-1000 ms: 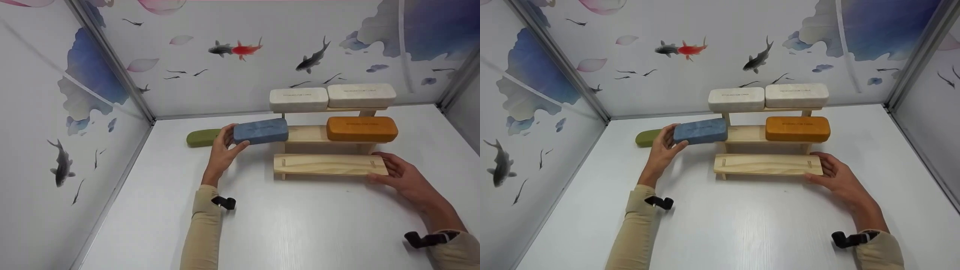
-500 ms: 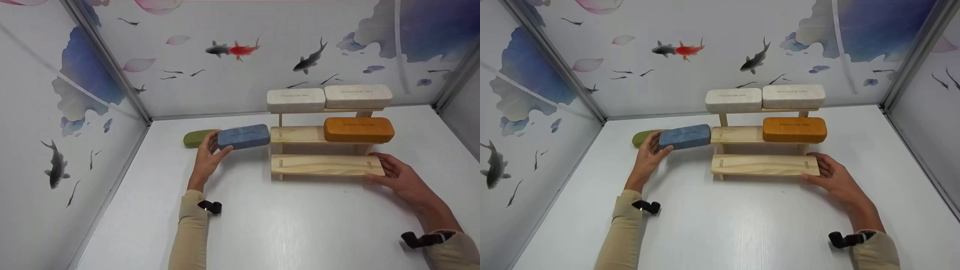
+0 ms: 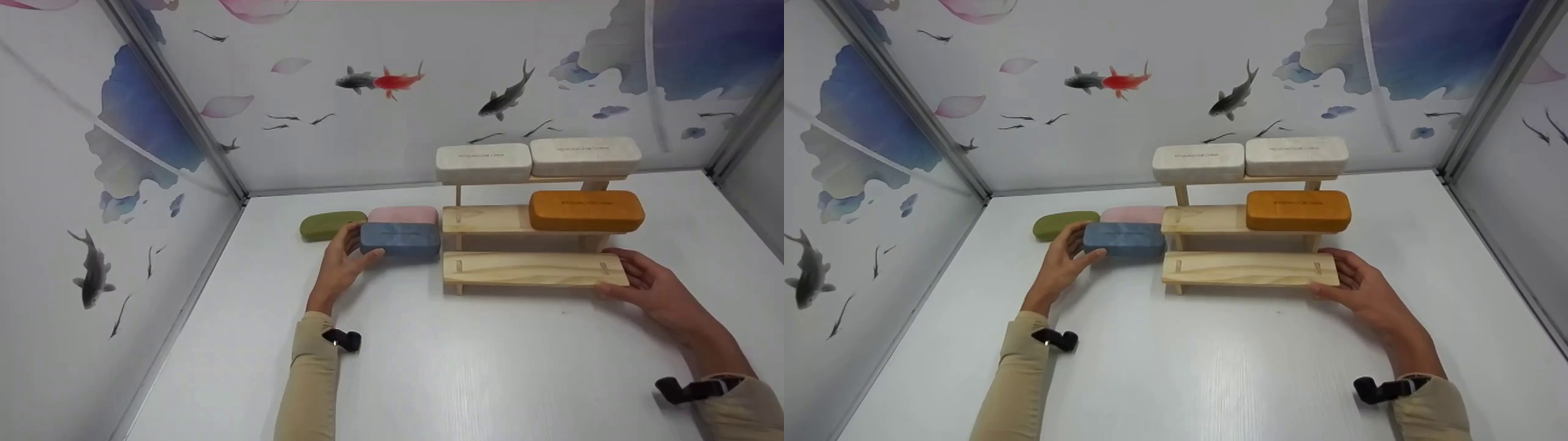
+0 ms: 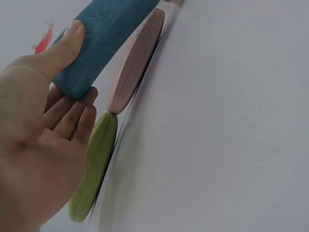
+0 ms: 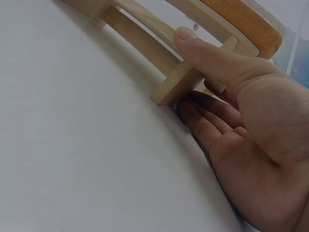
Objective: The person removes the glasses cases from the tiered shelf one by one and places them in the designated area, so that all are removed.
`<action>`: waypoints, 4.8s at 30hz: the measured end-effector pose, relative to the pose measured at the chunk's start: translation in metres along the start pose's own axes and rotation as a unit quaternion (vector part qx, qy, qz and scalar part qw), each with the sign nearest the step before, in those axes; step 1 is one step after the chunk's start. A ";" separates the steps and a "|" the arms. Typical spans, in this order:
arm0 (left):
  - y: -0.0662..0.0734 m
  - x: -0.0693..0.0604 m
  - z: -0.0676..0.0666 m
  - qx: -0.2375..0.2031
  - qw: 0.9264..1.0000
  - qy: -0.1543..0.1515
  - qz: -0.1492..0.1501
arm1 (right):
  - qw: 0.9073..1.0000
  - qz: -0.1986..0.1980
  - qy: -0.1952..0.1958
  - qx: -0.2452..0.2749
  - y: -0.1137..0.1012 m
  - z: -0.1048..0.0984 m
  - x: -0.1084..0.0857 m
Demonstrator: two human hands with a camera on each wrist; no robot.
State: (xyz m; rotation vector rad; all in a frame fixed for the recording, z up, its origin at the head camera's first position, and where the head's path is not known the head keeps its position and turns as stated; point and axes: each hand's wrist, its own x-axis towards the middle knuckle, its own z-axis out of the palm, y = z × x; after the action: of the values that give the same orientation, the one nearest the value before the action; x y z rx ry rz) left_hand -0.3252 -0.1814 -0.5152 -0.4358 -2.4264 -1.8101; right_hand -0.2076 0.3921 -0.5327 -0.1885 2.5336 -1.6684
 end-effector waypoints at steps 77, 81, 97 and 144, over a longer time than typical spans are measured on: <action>0.028 0.005 0.005 0.157 0.981 -0.052 -0.101 | 1.000 0.010 -0.001 0.022 0.000 0.000 0.000; 0.044 0.005 0.011 0.170 0.982 -0.053 -0.059 | 1.000 0.012 -0.001 0.020 0.000 0.000 0.001; 0.097 0.010 0.059 0.130 0.981 -0.053 0.131 | 1.000 0.003 0.000 0.014 -0.001 0.000 0.000; 0.130 0.056 0.179 0.058 0.978 -0.149 0.138 | 1.000 -0.003 0.000 0.009 -0.001 -0.002 -0.001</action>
State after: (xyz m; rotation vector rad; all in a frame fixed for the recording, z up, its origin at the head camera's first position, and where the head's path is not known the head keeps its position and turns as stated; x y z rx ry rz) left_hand -0.3241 0.0326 -0.4347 -1.0410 -2.4794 -1.5757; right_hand -0.2071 0.3935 -0.5313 -0.1954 2.5194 -1.6946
